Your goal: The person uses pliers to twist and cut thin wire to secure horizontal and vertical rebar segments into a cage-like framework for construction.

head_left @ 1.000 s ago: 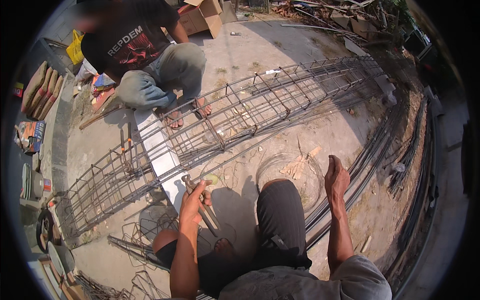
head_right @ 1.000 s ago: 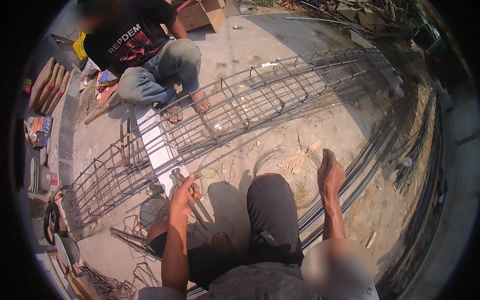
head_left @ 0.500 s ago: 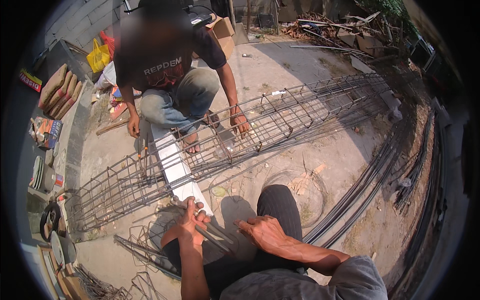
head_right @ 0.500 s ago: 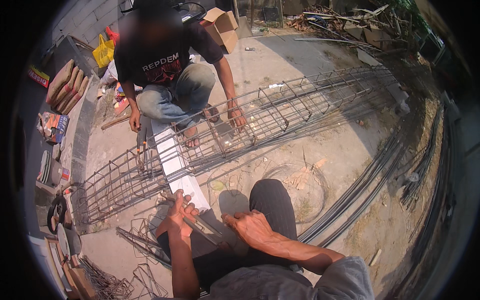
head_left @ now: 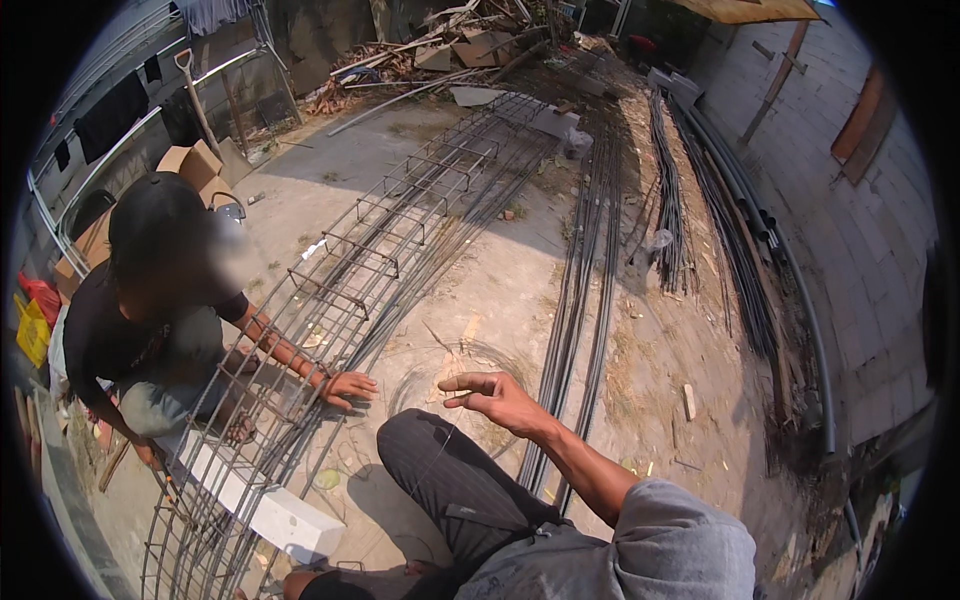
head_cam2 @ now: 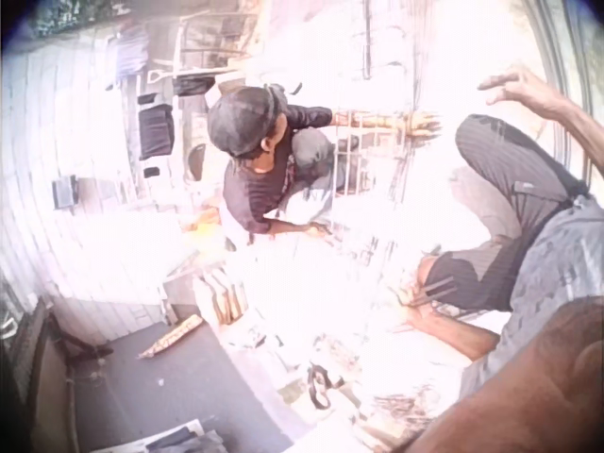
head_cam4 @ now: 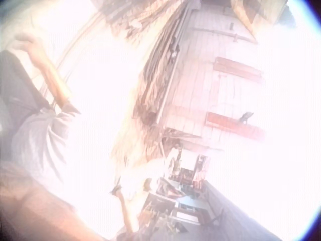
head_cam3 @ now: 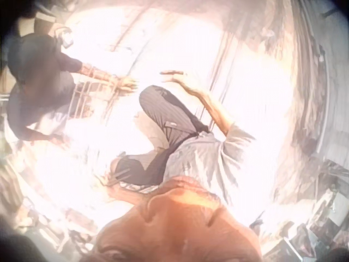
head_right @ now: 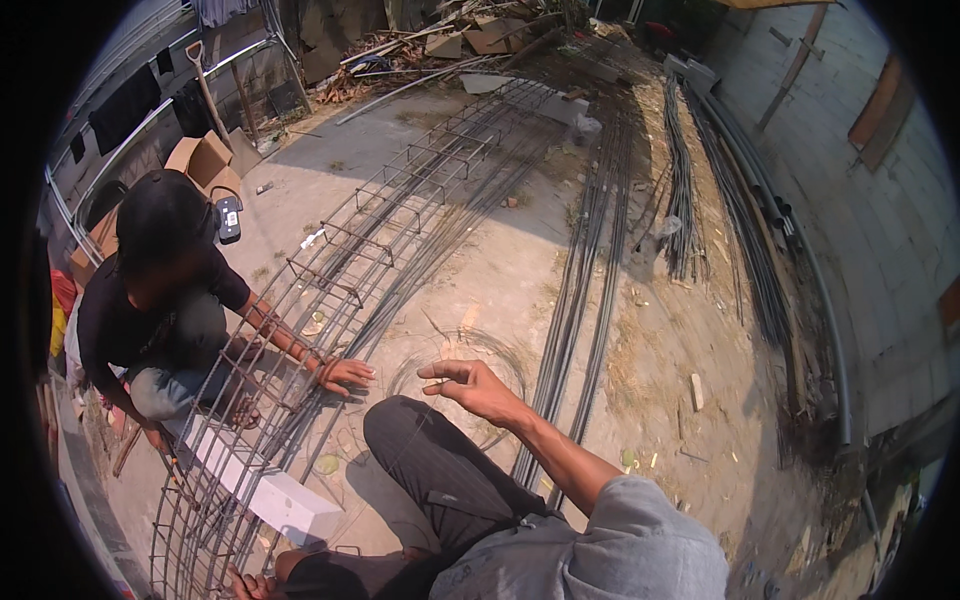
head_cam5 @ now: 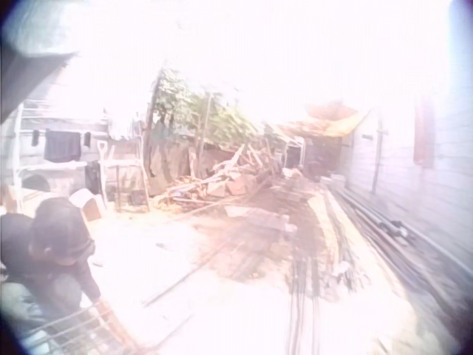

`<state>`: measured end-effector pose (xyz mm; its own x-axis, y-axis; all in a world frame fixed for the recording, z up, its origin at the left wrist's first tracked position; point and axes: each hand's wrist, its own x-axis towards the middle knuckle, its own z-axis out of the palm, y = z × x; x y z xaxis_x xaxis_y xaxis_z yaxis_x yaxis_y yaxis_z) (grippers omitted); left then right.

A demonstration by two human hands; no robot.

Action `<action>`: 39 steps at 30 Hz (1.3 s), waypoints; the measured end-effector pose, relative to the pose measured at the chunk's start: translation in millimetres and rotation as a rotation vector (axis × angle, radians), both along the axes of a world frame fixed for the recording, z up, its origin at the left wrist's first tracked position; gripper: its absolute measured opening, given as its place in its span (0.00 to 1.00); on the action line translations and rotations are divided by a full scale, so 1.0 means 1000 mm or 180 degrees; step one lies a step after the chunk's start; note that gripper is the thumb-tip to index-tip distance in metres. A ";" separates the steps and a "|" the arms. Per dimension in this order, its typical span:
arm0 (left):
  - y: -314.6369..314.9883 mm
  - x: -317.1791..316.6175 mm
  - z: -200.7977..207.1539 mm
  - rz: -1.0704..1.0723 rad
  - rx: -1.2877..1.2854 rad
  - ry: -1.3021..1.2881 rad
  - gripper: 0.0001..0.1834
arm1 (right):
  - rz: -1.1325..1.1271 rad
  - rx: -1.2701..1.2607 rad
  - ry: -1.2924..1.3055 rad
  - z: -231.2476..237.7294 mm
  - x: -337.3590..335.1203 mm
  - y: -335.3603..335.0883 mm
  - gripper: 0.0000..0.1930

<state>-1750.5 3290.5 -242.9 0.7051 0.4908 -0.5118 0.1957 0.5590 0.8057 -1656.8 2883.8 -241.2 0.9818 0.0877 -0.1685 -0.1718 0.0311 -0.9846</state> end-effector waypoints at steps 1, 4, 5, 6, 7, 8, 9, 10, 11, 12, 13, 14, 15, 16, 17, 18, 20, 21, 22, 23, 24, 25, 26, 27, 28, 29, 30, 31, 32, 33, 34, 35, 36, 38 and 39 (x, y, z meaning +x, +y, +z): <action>0.000 -0.001 0.001 -0.0004 0.0029 0.0012 0.15 | -0.0138 0.0740 -0.0005 -0.007 0.002 0.004 0.20; 0.002 -0.006 0.002 -0.0010 0.0066 0.0042 0.15 | -0.0756 0.2477 0.0519 -0.014 0.010 -0.002 0.21; 0.003 -0.008 0.003 -0.0010 0.0071 0.0057 0.15 | -0.1245 0.2497 0.0953 -0.014 0.018 -0.006 0.22; 0.003 -0.008 0.003 -0.0011 0.0078 0.0066 0.16 | -0.1256 0.2495 0.0956 -0.014 0.022 -0.014 0.22; 0.004 -0.009 0.003 -0.0023 0.0097 0.0071 0.16 | -0.1361 0.2271 0.0908 -0.015 0.024 -0.023 0.22; 0.006 -0.012 0.004 -0.0013 0.0099 0.0072 0.16 | -0.1466 0.2043 0.0859 -0.015 0.024 -0.032 0.23; 0.006 -0.015 0.003 -0.0013 0.0083 0.0069 0.16 | -0.1463 0.2044 0.0865 -0.011 0.025 -0.038 0.23; 0.007 -0.018 0.003 0.0005 0.0087 0.0073 0.16 | -0.1532 0.1912 0.0787 -0.007 0.024 -0.044 0.24; 0.008 -0.019 0.002 0.0017 0.0108 0.0070 0.16 | -0.1602 0.1779 0.0708 -0.003 0.024 -0.049 0.25; 0.009 -0.022 0.002 0.0034 0.0120 0.0068 0.17 | -0.1744 0.1499 0.0638 0.003 0.024 -0.050 0.24; 0.010 -0.024 0.004 0.0048 0.0137 0.0070 0.17 | -0.1512 0.1235 0.0610 0.010 0.022 -0.054 0.22; 0.012 -0.026 0.003 0.0073 0.0147 0.0072 0.17 | -0.1278 0.0974 0.0581 0.015 0.019 -0.058 0.21; 0.012 -0.028 0.004 0.0076 0.0154 0.0058 0.17 | -0.1289 0.0972 0.0586 0.017 0.016 -0.061 0.21; 0.012 -0.029 0.005 0.0081 0.0156 0.0057 0.17 | -0.1285 0.0483 0.0430 0.019 0.013 -0.064 0.20; 0.014 -0.031 0.005 0.0092 0.0174 0.0055 0.18 | -0.1271 -0.0005 0.0276 0.020 0.010 -0.064 0.20; 0.015 -0.033 0.006 0.0110 0.0169 0.0035 0.18 | -0.1270 -0.0002 0.0284 0.023 0.007 -0.059 0.20; 0.017 -0.033 0.009 0.0111 0.0168 -0.0015 0.18 | -0.0875 -0.1746 -0.0462 0.024 0.002 -0.040 0.18; 0.019 -0.033 0.011 0.0100 0.0173 -0.0049 0.18 | -0.0759 -0.1795 -0.1134 0.020 0.001 -0.021 0.17; 0.023 -0.034 0.014 0.0122 0.0210 -0.0097 0.19 | -0.0497 -0.1830 -0.1304 0.018 -0.002 -0.003 0.15; 0.035 -0.044 0.023 0.0200 0.0211 -0.0235 0.19 | -0.0174 -0.1823 -0.1563 0.031 -0.003 0.028 0.14; 0.040 -0.045 0.025 0.0191 0.0187 -0.0333 0.19 | 0.0247 -0.1828 -0.1240 0.056 -0.010 0.053 0.13; 0.043 -0.044 0.027 0.0174 0.0148 -0.0456 0.19 | 0.0440 -0.1657 -0.1435 0.060 -0.008 0.075 0.13; 0.043 -0.042 0.027 0.0140 0.0049 -0.0586 0.19 | 0.0616 -0.1508 -0.1632 0.063 -0.007 0.097 0.13; 0.041 -0.038 0.022 0.0113 -0.0031 -0.0729 0.20 | 0.0804 -0.1377 -0.1704 0.065 -0.008 0.119 0.13; 0.024 -0.030 0.028 0.0223 -0.0140 -0.0848 0.20 | 0.1002 -0.1248 -0.1774 0.066 -0.010 0.143 0.14; 0.006 -0.022 0.034 0.0322 -0.0249 -0.0969 0.19 | 0.1085 -0.1084 -0.1850 0.070 -0.015 0.163 0.15; -0.005 -0.018 0.035 0.0527 -0.0444 -0.1196 0.19 | 0.1184 -0.0896 -0.1927 0.069 -0.021 0.185 0.16; -0.001 -0.017 0.026 0.0424 -0.0498 -0.1329 0.20 | 0.1144 -0.0807 -0.2052 0.060 -0.027 0.212 0.16; 0.013 -0.020 0.022 0.0385 -0.0484 -0.1493 0.20 | 0.1161 -0.0645 -0.2215 0.058 -0.037 0.238 0.17; 0.024 -0.014 -0.003 0.0127 -0.0628 -0.1609 0.23 | 0.1278 -0.0261 -0.2270 0.061 -0.043 0.240 0.18; 0.013 -0.009 0.013 0.0153 -0.0617 -0.1610 0.23 | 0.1303 -0.0248 -0.2270 0.053 -0.048 0.251 0.18; 0.003 0.000 0.029 0.0266 -0.0268 -0.1363 0.24 | 0.1234 -0.0084 -0.2394 0.043 -0.050 0.267 0.19; -0.002 0.007 0.042 0.0390 0.0089 -0.1125 0.25 | 0.1173 0.0093 -0.2528 0.048 -0.049 0.275 0.19; 0.003 0.013 0.041 0.0491 0.0371 -0.1160 0.27 | 0.1436 0.0091 -0.2560 0.049 -0.048 0.268 0.14; -0.002 0.017 0.045 0.0553 0.0385 -0.1164 0.27 | 0.1154 0.0185 -0.2204 0.048 -0.046 0.268 0.10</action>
